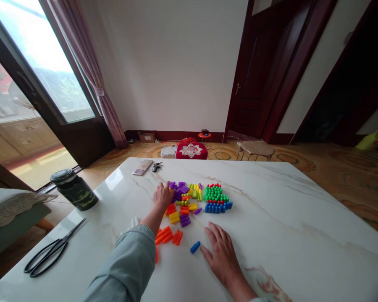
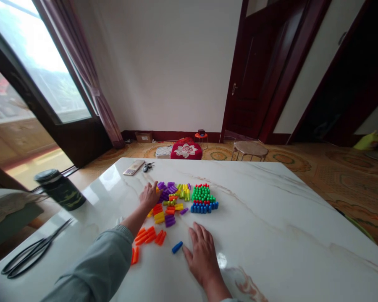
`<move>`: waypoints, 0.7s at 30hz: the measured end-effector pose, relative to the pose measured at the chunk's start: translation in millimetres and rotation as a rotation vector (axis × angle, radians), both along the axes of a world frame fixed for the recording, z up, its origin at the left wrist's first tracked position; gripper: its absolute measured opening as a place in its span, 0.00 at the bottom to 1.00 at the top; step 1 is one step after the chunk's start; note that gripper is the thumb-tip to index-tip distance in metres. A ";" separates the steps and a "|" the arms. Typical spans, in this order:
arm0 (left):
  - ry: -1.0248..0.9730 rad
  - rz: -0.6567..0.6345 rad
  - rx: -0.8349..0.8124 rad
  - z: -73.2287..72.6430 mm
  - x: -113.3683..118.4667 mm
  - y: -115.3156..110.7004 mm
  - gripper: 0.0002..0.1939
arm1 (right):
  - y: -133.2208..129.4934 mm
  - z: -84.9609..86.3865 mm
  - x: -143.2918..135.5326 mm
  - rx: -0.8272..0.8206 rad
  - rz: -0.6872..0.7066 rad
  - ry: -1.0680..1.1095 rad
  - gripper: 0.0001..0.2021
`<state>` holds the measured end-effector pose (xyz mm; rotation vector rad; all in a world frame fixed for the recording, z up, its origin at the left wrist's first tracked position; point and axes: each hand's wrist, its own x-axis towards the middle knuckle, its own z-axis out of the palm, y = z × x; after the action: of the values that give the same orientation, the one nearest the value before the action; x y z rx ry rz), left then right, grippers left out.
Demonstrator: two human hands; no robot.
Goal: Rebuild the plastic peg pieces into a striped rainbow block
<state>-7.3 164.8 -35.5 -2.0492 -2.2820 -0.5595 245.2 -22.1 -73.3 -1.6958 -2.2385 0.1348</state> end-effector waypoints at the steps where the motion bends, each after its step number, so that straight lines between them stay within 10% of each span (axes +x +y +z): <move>1: 0.004 -0.013 -0.019 -2.5 -0.5 3.2 0.21 | 0.1 -0.1 0.2 -0.005 0.002 0.002 0.26; 11: -0.209 -0.077 -0.061 -0.6 -4.2 9.3 0.07 | -0.6 -0.9 0.2 0.001 0.004 0.012 0.25; 21: -0.986 -0.041 0.016 37.6 11.7 -46.1 0.10 | -2.4 8.2 -4.1 0.019 -0.005 0.017 0.24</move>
<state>4.4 118.7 2.1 -2.0620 -2.5801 -1.9263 241.2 -24.5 -65.0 -1.6844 -2.2162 0.1258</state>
